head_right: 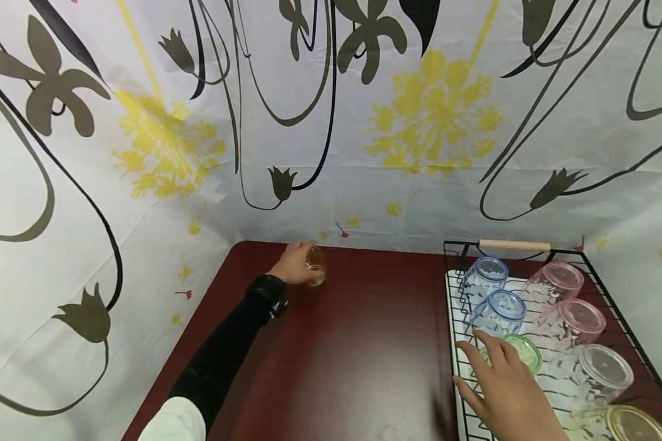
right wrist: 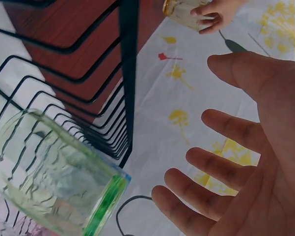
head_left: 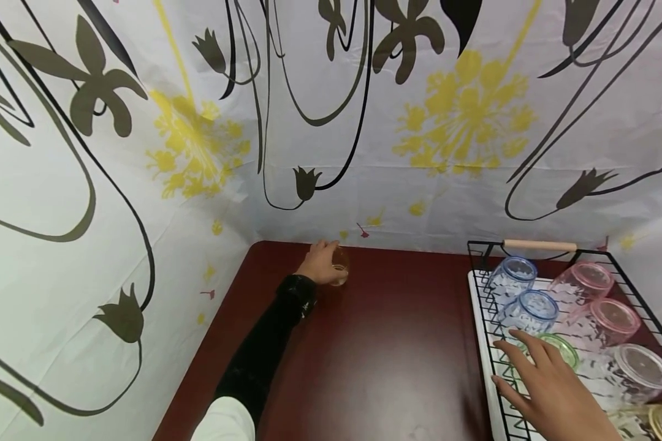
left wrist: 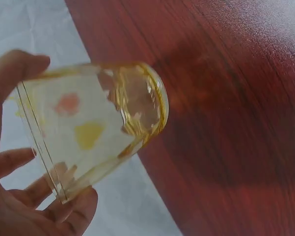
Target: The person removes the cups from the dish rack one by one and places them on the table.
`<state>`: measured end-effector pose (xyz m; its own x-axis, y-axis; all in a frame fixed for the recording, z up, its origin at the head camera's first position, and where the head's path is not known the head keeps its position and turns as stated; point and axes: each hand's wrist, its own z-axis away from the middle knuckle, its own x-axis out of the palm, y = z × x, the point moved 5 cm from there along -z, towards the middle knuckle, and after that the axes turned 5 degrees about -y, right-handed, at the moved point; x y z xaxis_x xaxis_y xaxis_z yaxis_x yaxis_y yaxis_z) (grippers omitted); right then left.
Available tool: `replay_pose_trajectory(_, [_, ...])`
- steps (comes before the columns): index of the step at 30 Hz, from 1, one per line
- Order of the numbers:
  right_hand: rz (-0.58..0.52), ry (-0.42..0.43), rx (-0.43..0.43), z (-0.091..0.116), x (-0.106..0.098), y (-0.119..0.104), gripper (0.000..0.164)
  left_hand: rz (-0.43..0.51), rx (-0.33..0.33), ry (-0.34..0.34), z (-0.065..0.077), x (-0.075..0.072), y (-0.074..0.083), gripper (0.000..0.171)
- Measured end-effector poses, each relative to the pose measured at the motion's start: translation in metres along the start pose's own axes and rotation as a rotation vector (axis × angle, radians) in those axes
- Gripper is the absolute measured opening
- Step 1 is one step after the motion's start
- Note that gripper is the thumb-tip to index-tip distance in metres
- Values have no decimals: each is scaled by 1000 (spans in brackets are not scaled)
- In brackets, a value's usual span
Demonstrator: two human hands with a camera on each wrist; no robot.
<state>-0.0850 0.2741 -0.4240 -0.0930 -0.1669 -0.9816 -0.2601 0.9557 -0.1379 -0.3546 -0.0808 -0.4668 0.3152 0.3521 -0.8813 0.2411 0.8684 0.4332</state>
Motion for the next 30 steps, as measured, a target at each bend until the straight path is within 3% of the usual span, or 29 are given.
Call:
replay_pose_trajectory(7, [32,86,-8,6,2,12,60,25,-28,51,-11,15,-5,86])
replay_pose_trajectory(15, [57,21,62,7,3,26,60,2,-52,43,-17,25,-3,83])
replay_pose_trajectory(22, [70,53,46,10,-3,33,61,-91,-34,37,-10,20,1,86])
replay_pose_trajectory(25, [88,16,55,7,-4,40,61,-141,-2,55,-5,16,4,85])
replay_pose_trajectory(30, [97,-32,58,2,-2,51,67,-204,80,109,18,10,10,79])
